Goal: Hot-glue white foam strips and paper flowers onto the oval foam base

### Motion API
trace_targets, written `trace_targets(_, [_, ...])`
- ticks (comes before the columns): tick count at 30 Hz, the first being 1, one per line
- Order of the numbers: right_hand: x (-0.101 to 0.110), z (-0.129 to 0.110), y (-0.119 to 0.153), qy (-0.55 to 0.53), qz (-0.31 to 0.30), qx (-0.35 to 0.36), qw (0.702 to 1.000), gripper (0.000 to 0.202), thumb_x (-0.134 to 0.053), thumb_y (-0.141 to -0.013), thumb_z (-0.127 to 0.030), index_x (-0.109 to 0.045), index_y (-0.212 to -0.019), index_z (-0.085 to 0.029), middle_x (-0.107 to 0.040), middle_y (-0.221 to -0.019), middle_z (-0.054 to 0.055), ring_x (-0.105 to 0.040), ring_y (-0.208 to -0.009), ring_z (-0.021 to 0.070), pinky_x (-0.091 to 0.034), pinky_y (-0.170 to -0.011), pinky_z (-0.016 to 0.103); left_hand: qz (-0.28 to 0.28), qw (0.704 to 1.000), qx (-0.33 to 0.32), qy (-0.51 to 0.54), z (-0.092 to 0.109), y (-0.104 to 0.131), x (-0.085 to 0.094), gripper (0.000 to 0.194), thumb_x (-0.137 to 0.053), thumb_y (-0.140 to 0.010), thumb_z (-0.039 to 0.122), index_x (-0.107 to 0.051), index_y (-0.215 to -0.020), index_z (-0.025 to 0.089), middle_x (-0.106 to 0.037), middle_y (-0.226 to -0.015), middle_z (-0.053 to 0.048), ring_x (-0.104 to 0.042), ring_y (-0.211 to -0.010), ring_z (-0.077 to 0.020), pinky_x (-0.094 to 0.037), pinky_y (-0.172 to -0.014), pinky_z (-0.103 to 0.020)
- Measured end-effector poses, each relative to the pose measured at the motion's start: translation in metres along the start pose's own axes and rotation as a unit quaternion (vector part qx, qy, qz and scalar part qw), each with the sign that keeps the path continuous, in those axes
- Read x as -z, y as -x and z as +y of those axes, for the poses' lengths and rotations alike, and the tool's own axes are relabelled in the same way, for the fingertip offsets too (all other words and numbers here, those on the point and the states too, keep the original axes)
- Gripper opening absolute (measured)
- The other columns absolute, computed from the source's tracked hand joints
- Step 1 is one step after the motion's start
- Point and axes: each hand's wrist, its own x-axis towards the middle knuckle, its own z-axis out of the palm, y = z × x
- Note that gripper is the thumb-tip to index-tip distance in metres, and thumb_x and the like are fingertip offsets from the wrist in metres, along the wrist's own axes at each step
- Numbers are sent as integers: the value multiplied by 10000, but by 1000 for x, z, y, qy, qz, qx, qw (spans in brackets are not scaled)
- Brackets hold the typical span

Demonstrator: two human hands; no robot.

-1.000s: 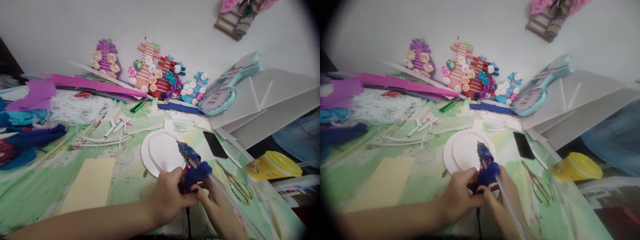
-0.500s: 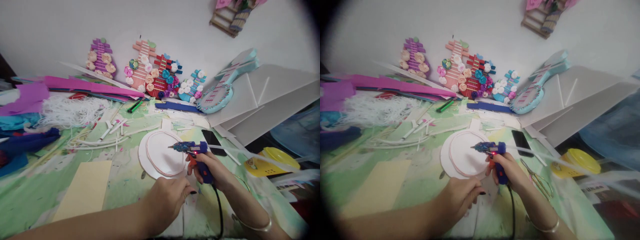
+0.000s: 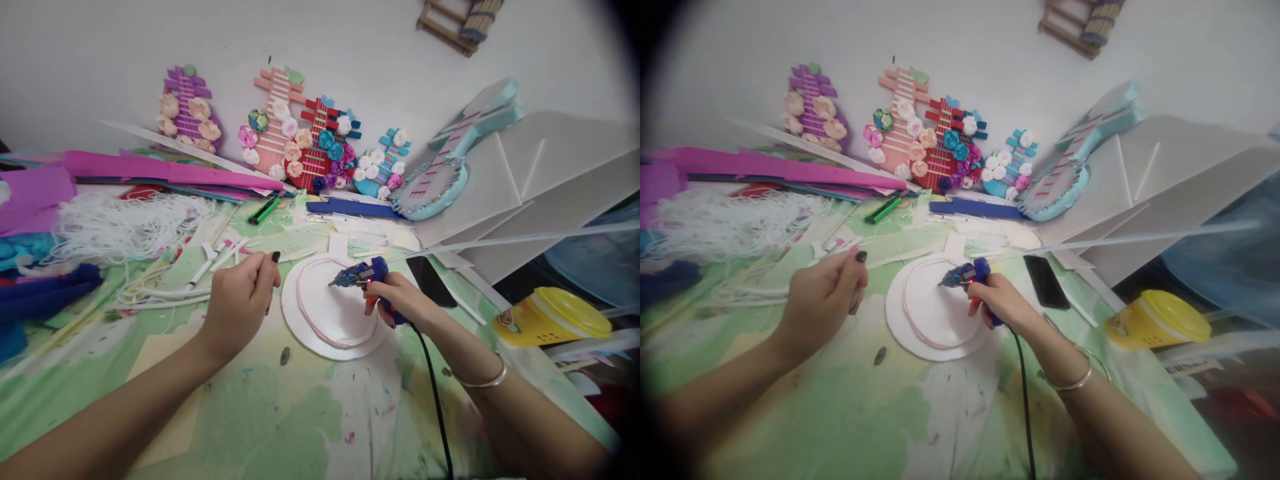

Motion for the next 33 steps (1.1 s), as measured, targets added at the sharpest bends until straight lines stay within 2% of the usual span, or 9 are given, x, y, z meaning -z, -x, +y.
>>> trace_targets(2, [8,4,3,3,5,-1,1000,247,-513,-740,-255,-639,-583,-112,-447,-284,-14,-402,-259,94,-264,-323,213,-14,1000,17,4,0,0,-1,324,-428,-899,327,-527,-628,180,-498,-404,61,-445,-371,-73,-362,-459,-199])
trace_targets(6, [16,14,18,-21,2,-2,1000,199,-560,-733,-278,-641,-635,-125,-498,-348,-13,-424,-296,102,-309,-339,224,-91,995,40,28,-1,3,-8,223,-530,-833,350,-613,-723,176,-675,-632,13,-571,-524,-106,-410,-536,-215])
trace_targets(9, [15,19,25,-29,1,-10,1000,215,-606,-721,-300,-612,-583,-135,-518,-401,-7,-459,-350,103,-338,-368,226,-126,990,54,22,-3,3,-13,220,-533,-818,353,-592,-698,179,-660,-597,16,-579,-535,-119,-408,-568,-226])
trace_targets(14, [12,25,23,-20,6,-4,1000,308,-641,-728,-354,-559,-515,-147,-490,-423,-13,-423,-379,84,-298,-389,225,-67,995,30,-73,-6,1,-15,323,-432,-859,300,-411,-556,191,-436,-419,58,-403,-427,-93,-299,-515,-236])
trace_targets(16, [12,27,20,-11,-3,6,1000,326,-649,-729,-365,-537,-505,-156,-467,-420,-20,-408,-385,85,-274,-390,231,-65,993,13,-94,-7,1,-15,381,-413,-868,303,-358,-508,190,-386,-404,51,-380,-429,-96,-278,-512,-247])
trace_targets(19, [10,29,17,-4,-22,10,1000,336,-656,-727,-367,-512,-499,-165,-444,-409,-28,-391,-382,87,-253,-392,240,-91,993,-1,-76,-10,2,-17,396,-403,-882,330,-415,-514,185,-463,-436,36,-424,-452,-101,-307,-536,-247])
trace_targets(23, [6,24,9,-3,-38,19,999,346,-639,-734,-340,-492,-475,-164,-444,-405,-23,-397,-383,87,-258,-401,241,-142,989,25,3,-14,4,-22,274,-421,-877,317,-570,-697,174,-673,-680,-3,-570,-576,-119,-386,-607,-239])
trace_targets(27, [5,20,-2,-23,-6,12,1000,336,-649,-710,-324,-483,-464,-167,-439,-395,-21,-393,-369,89,-257,-389,243,-184,981,54,11,-16,6,-28,214,-493,-834,297,-608,-705,170,-689,-690,-15,-619,-659,-149,-407,-627,-245])
trace_targets(33, [19,24,0,-29,43,19,998,284,-618,-716,-305,-533,-488,-159,-448,-386,-16,-397,-375,91,-264,-390,239,-192,977,88,6,-15,4,-30,203,-544,-790,331,-634,-692,177,-687,-659,-12,-611,-618,-155,-405,-586,-251])
